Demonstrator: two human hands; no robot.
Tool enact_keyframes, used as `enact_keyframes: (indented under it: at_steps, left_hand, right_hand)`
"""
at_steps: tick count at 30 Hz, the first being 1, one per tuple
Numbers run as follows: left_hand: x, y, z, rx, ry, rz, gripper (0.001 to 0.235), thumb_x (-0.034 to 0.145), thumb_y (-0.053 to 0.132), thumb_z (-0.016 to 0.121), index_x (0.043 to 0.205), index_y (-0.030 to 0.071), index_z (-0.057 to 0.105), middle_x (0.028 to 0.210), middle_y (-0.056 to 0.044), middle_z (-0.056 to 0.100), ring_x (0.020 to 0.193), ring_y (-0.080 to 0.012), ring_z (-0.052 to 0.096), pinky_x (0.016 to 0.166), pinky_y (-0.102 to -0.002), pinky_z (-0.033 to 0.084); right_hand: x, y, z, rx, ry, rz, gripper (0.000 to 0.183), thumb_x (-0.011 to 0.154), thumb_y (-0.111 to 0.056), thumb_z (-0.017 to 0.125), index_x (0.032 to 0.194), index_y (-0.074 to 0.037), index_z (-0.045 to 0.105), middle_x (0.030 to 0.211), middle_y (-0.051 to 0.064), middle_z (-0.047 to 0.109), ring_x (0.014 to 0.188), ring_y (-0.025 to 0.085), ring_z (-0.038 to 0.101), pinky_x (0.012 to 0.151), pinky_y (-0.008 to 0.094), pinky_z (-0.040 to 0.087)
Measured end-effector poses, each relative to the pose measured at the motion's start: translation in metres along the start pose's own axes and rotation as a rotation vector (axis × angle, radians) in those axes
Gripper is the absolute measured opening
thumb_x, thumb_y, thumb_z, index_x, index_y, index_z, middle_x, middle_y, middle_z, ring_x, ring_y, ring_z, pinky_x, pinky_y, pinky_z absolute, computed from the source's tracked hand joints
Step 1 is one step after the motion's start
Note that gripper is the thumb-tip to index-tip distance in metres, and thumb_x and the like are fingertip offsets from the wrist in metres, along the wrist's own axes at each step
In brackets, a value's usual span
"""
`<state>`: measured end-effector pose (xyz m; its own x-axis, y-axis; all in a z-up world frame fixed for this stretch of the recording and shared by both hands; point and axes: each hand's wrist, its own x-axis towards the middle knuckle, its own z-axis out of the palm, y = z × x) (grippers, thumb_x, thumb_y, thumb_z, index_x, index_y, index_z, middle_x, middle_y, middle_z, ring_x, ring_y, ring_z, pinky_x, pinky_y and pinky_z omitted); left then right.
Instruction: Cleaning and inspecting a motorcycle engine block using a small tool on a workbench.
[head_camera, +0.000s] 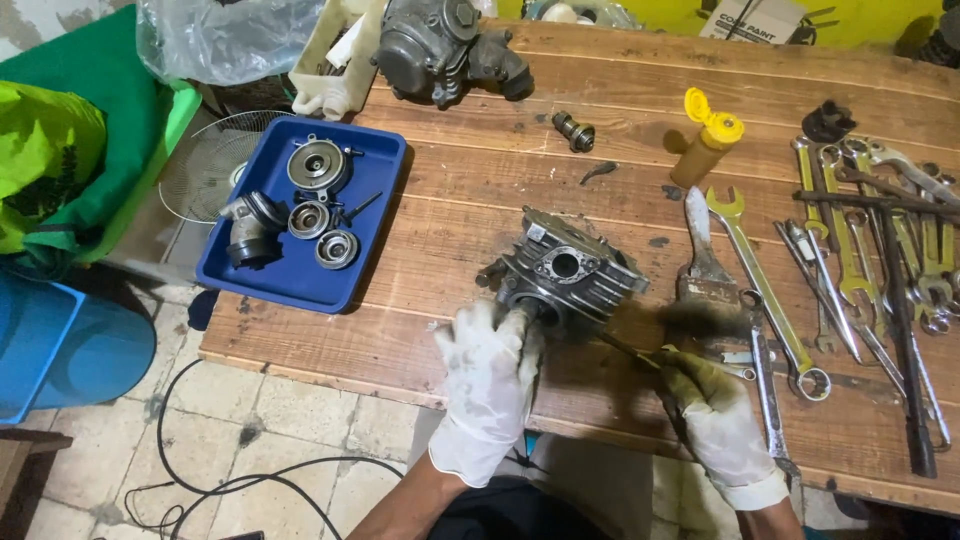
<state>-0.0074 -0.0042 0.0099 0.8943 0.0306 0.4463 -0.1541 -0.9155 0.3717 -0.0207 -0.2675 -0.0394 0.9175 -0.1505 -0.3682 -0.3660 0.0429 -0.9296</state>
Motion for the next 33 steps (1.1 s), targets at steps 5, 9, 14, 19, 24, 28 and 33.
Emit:
enact_keyframes:
  at_steps: [5, 9, 14, 19, 24, 28, 33]
  left_hand:
    - [0.002, 0.011, 0.007, 0.045, -0.022, -0.016, 0.017, 0.093, 0.020, 0.063, 0.106, 0.010, 0.065, 0.101, -0.015, 0.063, 0.085, -0.0348, 0.054, 0.078, -0.052, 0.043]
    - [0.002, 0.014, 0.023, 0.038, 0.079, -0.024, 0.010, 0.096, 0.016, 0.060, 0.101, 0.008, 0.063, 0.096, -0.016, 0.062, 0.082, -0.0341, 0.055, 0.078, -0.049, 0.045]
    - [-0.001, 0.017, 0.025, -0.030, 0.223, -0.007, 0.013, 0.100, 0.010, 0.056, 0.089, 0.004, 0.054, 0.080, -0.015, 0.052, 0.074, -0.0343, 0.050, 0.074, -0.047, 0.044]
    - [0.000, 0.021, 0.015, -0.060, 0.228, 0.005, 0.014, 0.101, 0.016, 0.059, 0.094, 0.005, 0.056, 0.086, -0.014, 0.055, 0.079, -0.0322, 0.052, 0.077, -0.045, 0.045]
    - [-0.013, 0.023, 0.023, 0.004, 0.224, -0.015, 0.016, 0.103, 0.019, 0.058, 0.095, 0.005, 0.058, 0.089, -0.015, 0.060, 0.083, -0.0334, 0.056, 0.084, -0.047, 0.048]
    - [-0.023, 0.018, 0.031, -0.091, 0.203, -0.022, 0.028, 0.102, 0.024, 0.058, 0.114, -0.001, 0.057, 0.119, -0.027, 0.062, 0.111, -0.0446, 0.059, 0.099, -0.057, 0.044]
    - [-0.018, 0.023, 0.025, -0.143, 0.275, -0.022, 0.025, 0.100, 0.018, 0.062, 0.112, -0.003, 0.057, 0.098, -0.022, 0.058, 0.090, -0.0398, 0.055, 0.087, -0.053, 0.043]
  right_hand:
    - [0.003, 0.004, -0.005, -0.039, -0.004, -0.029, 0.033, 0.097, -0.003, 0.061, 0.127, 0.008, 0.071, 0.111, 0.020, 0.076, 0.092, 0.027, 0.069, 0.084, 0.033, 0.055]
    - [-0.005, -0.016, -0.002, -0.220, -0.055, -0.076, 0.034, 0.097, -0.011, 0.060, 0.122, 0.005, 0.075, 0.083, 0.014, 0.069, 0.069, 0.020, 0.056, 0.059, 0.030, 0.043]
    - [-0.013, -0.035, 0.005, -0.319, -0.079, 0.000, 0.039, 0.096, -0.018, 0.058, 0.128, -0.002, 0.074, 0.108, 0.011, 0.080, 0.093, 0.020, 0.068, 0.088, 0.030, 0.051]
    - [-0.004, -0.029, -0.001, -0.325, -0.027, -0.111, 0.033, 0.098, -0.015, 0.057, 0.124, -0.006, 0.074, 0.108, 0.012, 0.078, 0.099, 0.025, 0.069, 0.094, 0.034, 0.052]
    - [0.004, -0.055, 0.014, -0.298, 0.104, 0.001, 0.032, 0.103, -0.014, 0.053, 0.131, -0.007, 0.067, 0.122, 0.011, 0.073, 0.117, 0.024, 0.067, 0.112, 0.032, 0.049]
    - [0.006, -0.049, 0.018, -0.509, 0.096, -0.264, 0.034, 0.102, -0.005, 0.047, 0.131, -0.005, 0.065, 0.120, 0.015, 0.072, 0.110, 0.030, 0.069, 0.104, 0.035, 0.056]
    - [-0.041, -0.076, 0.048, -0.933, 0.398, -0.757, 0.032, 0.104, -0.011, 0.051, 0.134, -0.004, 0.059, 0.105, 0.014, 0.077, 0.060, 0.023, 0.072, 0.042, 0.031, 0.057]
